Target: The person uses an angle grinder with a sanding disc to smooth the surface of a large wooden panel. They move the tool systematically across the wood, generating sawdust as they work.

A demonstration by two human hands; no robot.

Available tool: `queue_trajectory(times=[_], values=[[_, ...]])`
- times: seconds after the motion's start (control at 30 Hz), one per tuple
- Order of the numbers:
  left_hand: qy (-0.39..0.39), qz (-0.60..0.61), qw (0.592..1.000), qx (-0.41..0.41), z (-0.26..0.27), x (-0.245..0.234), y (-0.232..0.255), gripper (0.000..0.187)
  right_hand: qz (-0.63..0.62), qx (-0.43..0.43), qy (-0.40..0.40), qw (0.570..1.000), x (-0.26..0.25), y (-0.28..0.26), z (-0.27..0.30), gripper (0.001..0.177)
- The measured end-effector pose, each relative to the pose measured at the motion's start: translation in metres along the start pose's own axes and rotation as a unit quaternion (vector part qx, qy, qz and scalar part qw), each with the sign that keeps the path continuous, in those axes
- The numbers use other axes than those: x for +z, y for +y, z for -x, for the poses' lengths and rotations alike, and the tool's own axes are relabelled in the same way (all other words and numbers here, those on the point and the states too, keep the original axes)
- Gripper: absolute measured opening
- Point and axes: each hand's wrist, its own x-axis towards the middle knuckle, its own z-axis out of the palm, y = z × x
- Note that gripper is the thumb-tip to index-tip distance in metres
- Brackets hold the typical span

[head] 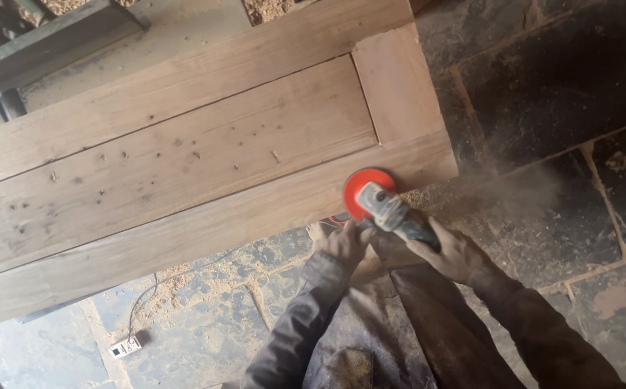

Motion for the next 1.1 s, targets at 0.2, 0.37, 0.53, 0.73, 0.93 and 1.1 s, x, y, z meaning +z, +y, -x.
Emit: queue_trajectory(times=[0.2,0.37,0.53,0.73,0.93,1.1], values=[[-0.072,-0.046,0.987,0.133,-0.023,-0.014,0.037,0.053,-0.053,0.038,0.063,0.996,-0.034,0.005,0.028,0.072],[-0.018,-0.021,0.966,0.257,-0.061,-0.006,0.070,0.070,-0.125,-0.020,0.130,0.983,-0.048,0.037,0.042,0.066],[-0.020,0.044,0.985,0.166,-0.084,0.023,0.108,0.060,0.068,-0.119,0.196,0.971,-0.040,0.083,0.044,0.051],[-0.049,0.019,0.977,0.207,-0.093,0.006,0.111,0.057,0.012,-0.153,0.229,0.961,-0.010,0.121,0.043,0.055],[-0.084,-0.051,0.972,0.214,-0.152,-0.022,0.104,0.061,0.186,-0.274,0.252,0.909,-0.031,0.140,-0.033,0.052],[-0.098,-0.029,0.974,0.202,-0.151,-0.018,0.107,0.059,-0.055,-0.004,0.151,0.987,-0.048,0.113,-0.014,0.046]])
